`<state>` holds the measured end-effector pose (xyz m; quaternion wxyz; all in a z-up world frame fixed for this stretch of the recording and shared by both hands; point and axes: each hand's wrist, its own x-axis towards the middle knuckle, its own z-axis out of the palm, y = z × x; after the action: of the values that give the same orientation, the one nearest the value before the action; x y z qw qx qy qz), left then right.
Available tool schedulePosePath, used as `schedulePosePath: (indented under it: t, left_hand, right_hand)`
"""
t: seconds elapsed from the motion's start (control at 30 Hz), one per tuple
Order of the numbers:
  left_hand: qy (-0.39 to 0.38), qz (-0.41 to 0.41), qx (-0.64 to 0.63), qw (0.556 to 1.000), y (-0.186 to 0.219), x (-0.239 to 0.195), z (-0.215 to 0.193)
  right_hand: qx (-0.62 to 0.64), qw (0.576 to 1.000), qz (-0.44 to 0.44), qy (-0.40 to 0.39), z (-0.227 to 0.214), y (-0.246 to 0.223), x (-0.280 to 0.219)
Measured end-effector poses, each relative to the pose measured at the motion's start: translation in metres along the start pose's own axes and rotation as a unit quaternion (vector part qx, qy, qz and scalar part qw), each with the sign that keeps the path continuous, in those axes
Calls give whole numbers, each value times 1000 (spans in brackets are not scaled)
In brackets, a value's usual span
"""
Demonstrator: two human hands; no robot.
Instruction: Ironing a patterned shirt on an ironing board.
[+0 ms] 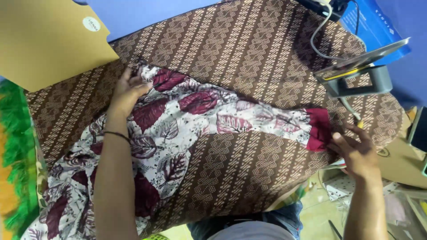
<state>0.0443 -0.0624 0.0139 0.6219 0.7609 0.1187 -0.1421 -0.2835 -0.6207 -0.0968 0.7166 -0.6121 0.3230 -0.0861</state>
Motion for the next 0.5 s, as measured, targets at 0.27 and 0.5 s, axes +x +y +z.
schedulePosePath:
  t: [0.27,0.5]
  left_hand:
    - [85,-4,392,916,-7,5,17]
    - [49,28,393,918,14,-20,18]
  right_hand:
    - [-285,957,-45,17,32,-40,-4]
    - [-414,908,47,48,47,-56,-3]
